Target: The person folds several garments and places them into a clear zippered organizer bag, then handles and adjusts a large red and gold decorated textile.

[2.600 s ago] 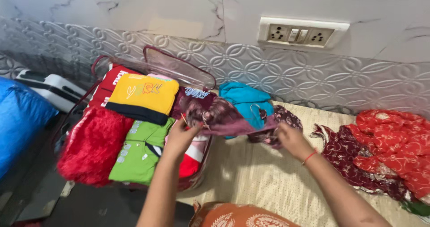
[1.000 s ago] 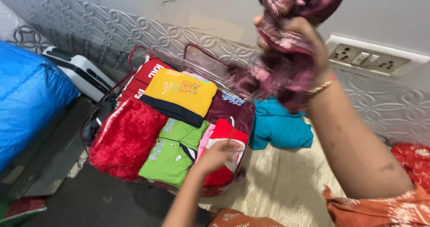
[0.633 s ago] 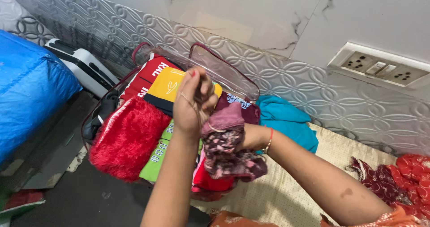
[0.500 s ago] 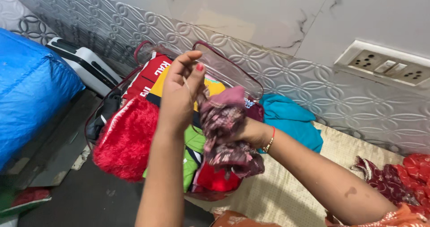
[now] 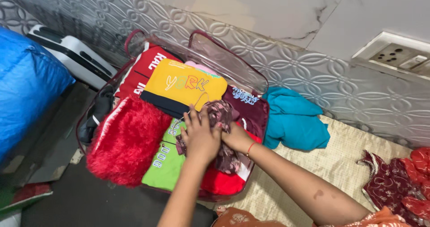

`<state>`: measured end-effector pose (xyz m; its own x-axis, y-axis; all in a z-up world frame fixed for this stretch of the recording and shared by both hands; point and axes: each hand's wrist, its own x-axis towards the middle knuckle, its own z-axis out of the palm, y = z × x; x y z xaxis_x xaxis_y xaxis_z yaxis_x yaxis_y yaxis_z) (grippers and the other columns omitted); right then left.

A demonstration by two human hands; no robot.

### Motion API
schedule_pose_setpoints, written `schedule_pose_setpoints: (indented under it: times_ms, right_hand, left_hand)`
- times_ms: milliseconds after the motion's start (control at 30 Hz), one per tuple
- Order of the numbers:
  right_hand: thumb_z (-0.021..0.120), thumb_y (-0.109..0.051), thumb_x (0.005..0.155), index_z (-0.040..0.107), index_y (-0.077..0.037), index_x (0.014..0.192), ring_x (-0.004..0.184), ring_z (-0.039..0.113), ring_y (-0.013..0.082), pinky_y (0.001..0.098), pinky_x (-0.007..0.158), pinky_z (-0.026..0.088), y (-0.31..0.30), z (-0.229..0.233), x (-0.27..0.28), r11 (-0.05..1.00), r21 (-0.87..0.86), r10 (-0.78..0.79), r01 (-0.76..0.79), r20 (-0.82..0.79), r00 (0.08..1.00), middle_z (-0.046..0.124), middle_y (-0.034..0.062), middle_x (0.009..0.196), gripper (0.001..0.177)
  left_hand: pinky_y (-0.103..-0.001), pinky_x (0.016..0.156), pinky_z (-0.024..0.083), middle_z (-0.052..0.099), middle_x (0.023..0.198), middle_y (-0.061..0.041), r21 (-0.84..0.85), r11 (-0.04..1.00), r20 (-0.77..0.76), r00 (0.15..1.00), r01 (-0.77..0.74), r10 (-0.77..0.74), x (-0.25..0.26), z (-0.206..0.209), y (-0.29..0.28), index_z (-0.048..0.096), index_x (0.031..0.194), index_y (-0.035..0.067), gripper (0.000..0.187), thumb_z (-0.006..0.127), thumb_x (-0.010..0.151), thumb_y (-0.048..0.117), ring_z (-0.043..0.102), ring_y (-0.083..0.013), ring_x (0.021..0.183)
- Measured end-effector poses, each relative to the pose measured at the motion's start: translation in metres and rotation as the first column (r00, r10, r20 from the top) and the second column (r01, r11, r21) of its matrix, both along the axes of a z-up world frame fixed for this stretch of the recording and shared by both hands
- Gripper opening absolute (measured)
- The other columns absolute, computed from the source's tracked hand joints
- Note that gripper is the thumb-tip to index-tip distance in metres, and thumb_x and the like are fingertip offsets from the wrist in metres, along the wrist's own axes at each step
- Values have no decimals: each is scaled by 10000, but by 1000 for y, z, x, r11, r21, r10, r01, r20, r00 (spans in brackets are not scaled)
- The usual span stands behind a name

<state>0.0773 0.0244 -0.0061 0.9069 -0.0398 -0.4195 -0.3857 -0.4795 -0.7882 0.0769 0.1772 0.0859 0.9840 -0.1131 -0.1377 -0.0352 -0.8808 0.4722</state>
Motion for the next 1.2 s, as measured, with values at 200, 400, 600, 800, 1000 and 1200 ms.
schedule_pose_setpoints:
  times_ms: [200, 400, 600, 800, 1000, 1200]
  right_hand:
    - [594, -137, 985, 686, 47, 1239, 1028, 688, 203, 368, 907, 542, -35, -31, -5, 887, 454, -133, 83, 79, 988, 750, 131, 1140, 326]
    - [583, -182, 936, 660, -18, 1265, 1060, 736, 224, 364, 900, 601, -134, -46, -23, 975, -69, -180, 211, 311, 933, 727, 131, 1167, 375]
    - [875, -335, 741, 304, -41, 1522, 1429, 346, 427, 466, 1164, 335, -201, -74, -47, 776, -613, -130, 148, 73, 989, 339, 255, 1560, 1011]
    - [876, -392, 730, 70, -283, 1605, 1555, 115, 365, 605, 1198, 205, -180, -44, -44, 524, -825, 68, -212, -208, 976, 28, 138, 1691, 1195]
    - [863, -272, 745, 318, -412, 1556, 1508, 262, 395, 534, 1103, 386, -219, -68, -6, 514, -813, 209, -272, -188, 960, 178, 116, 1688, 987]
    - [812, -147, 764, 650, -165, 1362, 1217, 653, 265, 364, 1041, 495, -323, -51, 12, 941, -280, 235, -191, 132, 963, 680, 146, 1320, 620]
  left_hand:
    - [-775, 1130, 17, -4, 1702, -153, 141, 990, -134, 990, -16, 35, 4, -31, -29, 177, 1612, 319, 835, 510, 924, 654, -16, -474, 1542]
    - [-734, 1150, 37, 0, 1721, -141, 486, 872, -70, 997, 58, -27, 17, -80, -29, 105, 1628, 326, 981, 643, 852, 592, -1, -450, 1553]
    - [-716, 1186, 46, 42, 1727, -133, 410, 912, -4, 1000, -1, 3, 14, -86, -29, 154, 1637, 324, 1004, 718, 829, 517, 28, -412, 1572]
    - [-664, 1166, -22, 17, 1679, -158, -1, 998, -139, 988, -61, 60, 6, -53, -18, 256, 1623, 243, 1041, 777, 751, 472, -29, -418, 1538]
    - [-662, 1151, 51, 115, 1667, -223, -77, 997, 119, 992, -27, 36, -30, -27, -38, 430, 1493, 126, 835, 734, 773, 419, 39, -483, 1532]
    - [-626, 1171, 128, 297, 1639, -217, -172, 979, 283, 958, 105, -53, -21, -9, -73, 581, 1371, 93, 611, 704, 825, 336, 169, -478, 1511]
